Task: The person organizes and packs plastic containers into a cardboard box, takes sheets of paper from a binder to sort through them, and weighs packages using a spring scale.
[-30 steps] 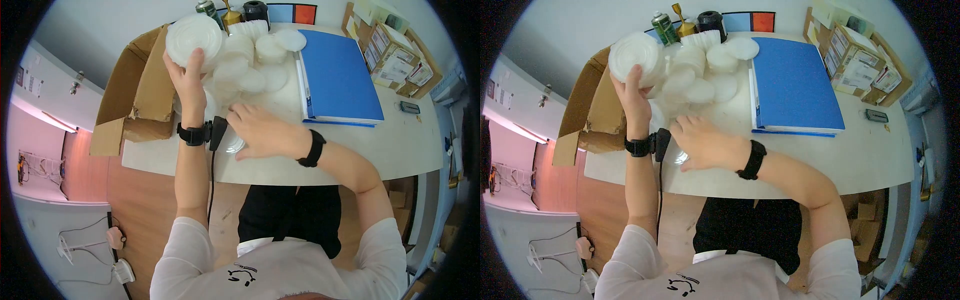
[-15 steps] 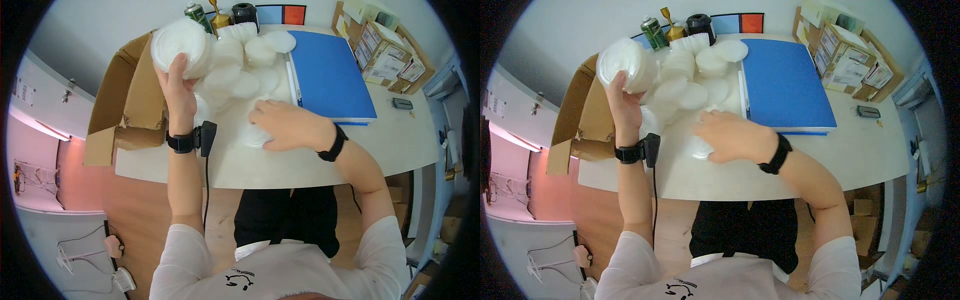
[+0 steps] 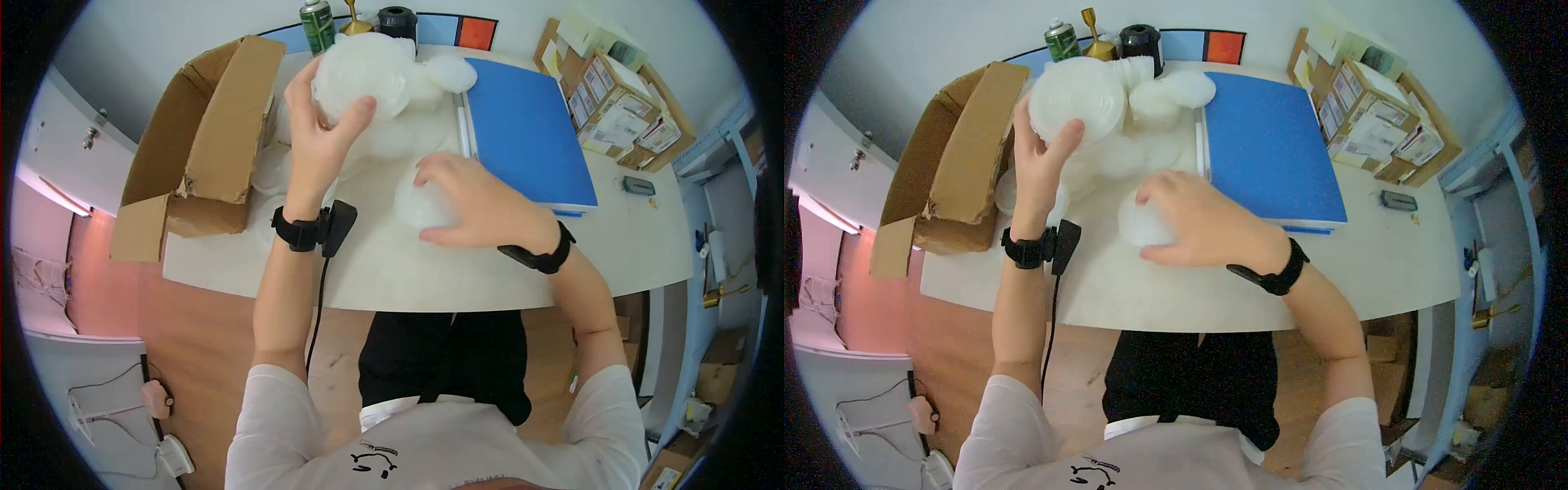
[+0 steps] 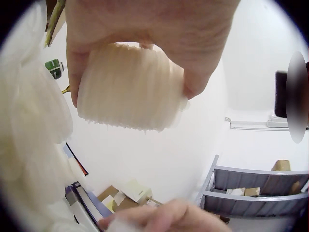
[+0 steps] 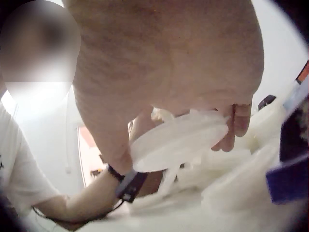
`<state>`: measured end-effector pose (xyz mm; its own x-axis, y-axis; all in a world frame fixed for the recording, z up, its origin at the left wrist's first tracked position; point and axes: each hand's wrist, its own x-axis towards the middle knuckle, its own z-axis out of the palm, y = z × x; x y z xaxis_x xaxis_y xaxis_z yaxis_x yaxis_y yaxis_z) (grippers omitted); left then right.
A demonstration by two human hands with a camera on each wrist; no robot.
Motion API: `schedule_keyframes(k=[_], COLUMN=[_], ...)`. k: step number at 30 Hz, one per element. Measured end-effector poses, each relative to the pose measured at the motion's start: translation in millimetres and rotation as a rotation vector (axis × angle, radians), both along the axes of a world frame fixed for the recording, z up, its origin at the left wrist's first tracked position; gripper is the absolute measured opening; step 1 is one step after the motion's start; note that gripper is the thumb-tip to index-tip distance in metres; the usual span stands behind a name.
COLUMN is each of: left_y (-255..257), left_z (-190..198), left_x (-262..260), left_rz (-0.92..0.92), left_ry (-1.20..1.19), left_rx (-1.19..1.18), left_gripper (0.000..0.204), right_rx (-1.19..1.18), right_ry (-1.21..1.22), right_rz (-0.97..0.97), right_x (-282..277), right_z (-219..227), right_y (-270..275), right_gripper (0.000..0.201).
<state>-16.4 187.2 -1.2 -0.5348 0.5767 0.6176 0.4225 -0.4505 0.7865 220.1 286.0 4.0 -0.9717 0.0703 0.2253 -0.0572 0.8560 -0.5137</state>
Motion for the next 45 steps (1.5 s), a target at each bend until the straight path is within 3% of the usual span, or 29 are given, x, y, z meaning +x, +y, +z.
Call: schedule_keyframes(k=[1,3,4,6,10,12,13,22,24,25,27,31,33,37,39,40,42,43,45], left_y=[-0.4,-0.8,-1.3,-5.4,-8.4,-6.6,-6.2,-9.3,-5.4,-4.5,-4.2,-3.2,-3.8,-6.7,-6.9,-7.0,-6.2,-6.4,-7.4], left_z=[-0.9,-0.8,0.8,5.9,10.0,9.4,9.0,11.8,9.1,8.0,5.3,3.7,4.2,7.9,9.5,9.9,10.6,10.7,9.1], left_x=[0.1,4.1,7.3,15.9,27.1,26.4,26.8,36.6,34.7,37.1,41.3,36.0,33.8,29.1,25.8,24.8,23.9,23.9,24.3], left_rz=[0.052,0.105,0.171,0.233,0.219,0.232,0.241,0.221,0.239,0.253,0.261,0.289,0.306,0.361,0.380,0.396,0.410,0.413,0.404], left_ry=[0.102,0.202,0.306,0.415,0.461,0.542,0.554,0.700,0.699,0.731,0.759,0.748,0.711,0.609,0.596,0.595,0.600,0.605,0.618], left_rx=[-0.036,-0.063,-0.081,-0.096,-0.155,-0.125,-0.123,-0.107,-0.099,-0.125,-0.153,-0.192,-0.180,-0.110,-0.084,-0.082,-0.078,-0.076,-0.082], left_gripper=[0.075,0.077,0.078,0.079,0.086,0.088,0.089,0.088,0.087,0.084,0.082,0.071,0.067,0.063,0.064,0.064,0.064,0.064,0.064], right_rx=[0.015,-0.043,-0.035,-0.259,-0.315,-0.079,-0.082,-0.449,-0.218,-0.215,-0.374,-0.327,-0.660,-0.624,0.080,0.078,0.368,0.364,0.123], right_ry=[-0.005,0.275,0.277,0.589,0.598,0.618,0.615,0.618,0.626,0.629,0.555,0.507,0.379,0.315,-0.015,-0.008,0.025,0.030,-0.288], right_rz=[0.000,-0.172,-0.176,-0.228,-0.198,-0.196,-0.193,-0.147,-0.223,-0.224,-0.204,-0.160,-0.185,-0.355,-0.332,-0.333,-0.267,-0.272,-0.285], right_x=[2.4,3.8,-0.1,-13.0,-36.8,-43.3,-44.5,-49.0,-52.2,-54.7,-56.8,-47.2,-39.3,-33.6,-25.8,-22.3,-17.5,-18.0,-17.7], right_z=[5.9,15.9,19.1,22.6,16.5,6.5,3.1,-15.7,-31.0,-37.2,-44.2,-34.5,-24.5,-27.2,-37.7,-42.5,-42.6,-35.6,-15.2], right_y=[6.7,21.2,25.8,30.2,27.6,25.5,26.4,29.9,30.1,30.1,27.0,21.3,22.5,28.3,25.5,21.6,11.3,10.1,8.9], right_gripper=[0.061,0.063,0.063,0.076,0.076,0.073,0.073,0.080,0.078,0.078,0.077,0.073,0.069,0.070,0.074,0.074,0.081,0.081,0.082])
